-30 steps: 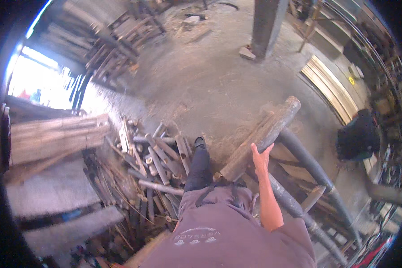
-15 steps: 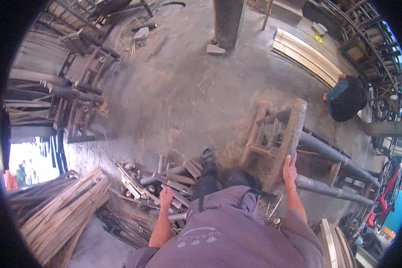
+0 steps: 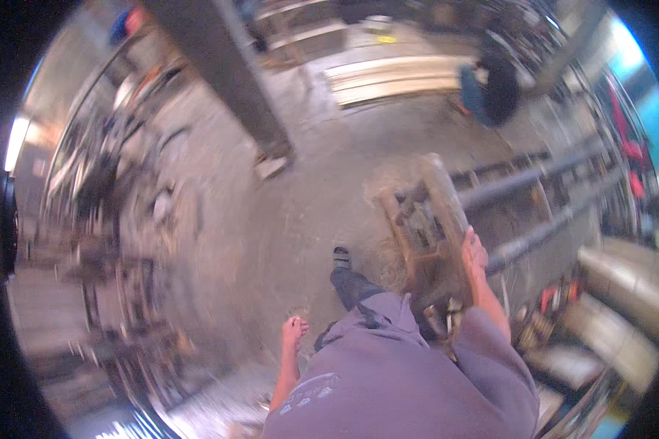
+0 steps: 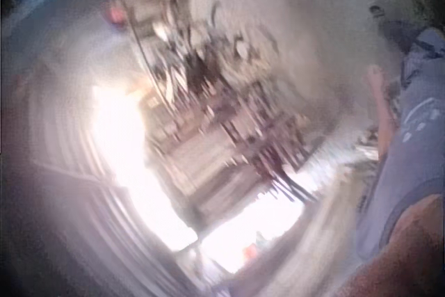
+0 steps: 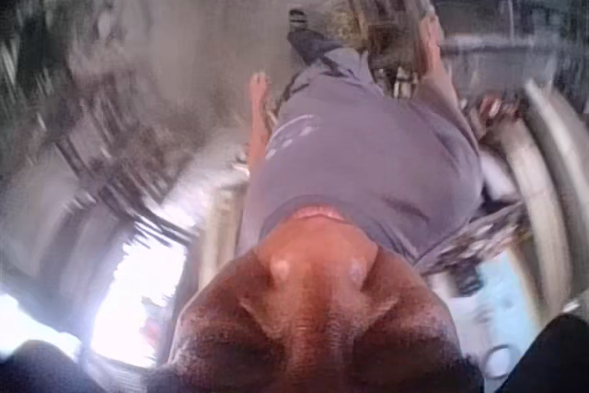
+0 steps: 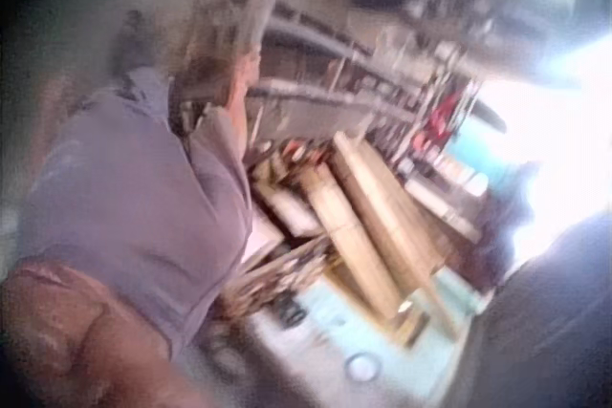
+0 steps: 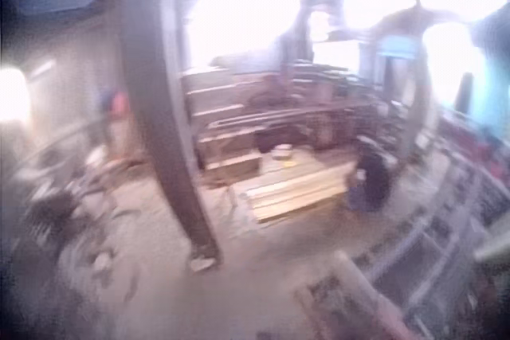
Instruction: The person uses a chisel and hammer to drive wooden dowels into pre-drilled holes on a bamboo frame, securing the joints. The person repeatedly taps the dowels, adjusts the frame, and flips it to access different sides.
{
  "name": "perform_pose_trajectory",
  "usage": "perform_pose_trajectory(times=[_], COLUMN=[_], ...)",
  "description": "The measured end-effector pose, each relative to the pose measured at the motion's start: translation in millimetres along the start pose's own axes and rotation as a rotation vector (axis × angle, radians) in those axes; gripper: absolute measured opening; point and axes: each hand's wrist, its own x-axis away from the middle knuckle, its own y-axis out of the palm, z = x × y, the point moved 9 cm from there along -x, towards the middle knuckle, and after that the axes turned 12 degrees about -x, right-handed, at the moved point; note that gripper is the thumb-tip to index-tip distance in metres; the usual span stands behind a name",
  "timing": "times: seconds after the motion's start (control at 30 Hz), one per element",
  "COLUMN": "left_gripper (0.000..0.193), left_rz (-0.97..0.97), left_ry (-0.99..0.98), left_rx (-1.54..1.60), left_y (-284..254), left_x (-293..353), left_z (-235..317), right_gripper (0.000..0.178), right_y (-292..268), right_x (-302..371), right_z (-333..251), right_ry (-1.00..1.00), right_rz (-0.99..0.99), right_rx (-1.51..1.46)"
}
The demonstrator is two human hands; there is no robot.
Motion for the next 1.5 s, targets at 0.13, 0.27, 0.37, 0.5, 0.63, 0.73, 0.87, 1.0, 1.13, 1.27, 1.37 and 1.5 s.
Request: perform_pose_trajectory(times=[0.13,0.27,0.37,0.5,0.63,0.73,0.87,1.0,1.13,1.27,1.37,1.5], left_gripper=[0.029,0.028,0.029,0.029,0.029,0.029,0.029,0.029,0.030,0.033,0.035,0.036], left_rz=[-0.127,-0.133,-0.362,-0.552,-0.661,-0.734,-0.940,-1.013,-1.075,-1.248,-1.426,-1.302], left_ry=[0.267,0.666,0.704,0.715,0.774,0.859,1.011,0.895,0.881,0.919,0.903,1.151], left_rx=[-0.383,-0.820,-1.028,-1.209,-1.338,-1.401,-1.468,-1.417,-1.147,-1.334,-1.246,-1.458], left_y=[-21.0,-81.8,-61.9,-57.0,-50.6,-30.2,46.0,95.5,206.4,326.1,386.3,449.3], left_x=[-70.8,-197.3,-238.3,-289.7,-359.0,-403.5,-434.5,-462.5,-454.4,-353.3,-279.4,-337.1], left_z=[84.8,77.7,139.7,213.7,285.3,352.8,438.2,534.5,611.2,627.9,652.5,712.5], right_gripper=[0.066,0.060,0.057,0.048,0.041,0.040,0.028,0.034,0.029,0.032,0.033,0.029], right_y=[-12.6,-12.5,-15.8,-6.7,33.0,92.8,369.0,591.6,730.4,748.7,703.9,367.3], right_x=[12.2,23.5,36.5,62.8,90.8,126.4,198.1,323.4,379.7,332.1,173.3,-37.0], right_z=[4.5,-30.4,14.2,5.6,-63.2,-104.4,-44.2,-113.5,-179.3,-189.5,-162.1,-189.8], right_ry=[0.047,0.023,0.217,0.266,0.163,0.229,0.644,0.962,1.446,1.510,1.477,0.903], right_rz=[0.128,0.245,0.355,0.706,1.108,1.175,0.781,0.294,0.089,0.030,0.133,0.738], right_rx=[-0.030,-0.090,-0.017,-0.029,0.026,-0.256,-0.367,-0.655,-0.955,-0.600,-0.882,-0.993])
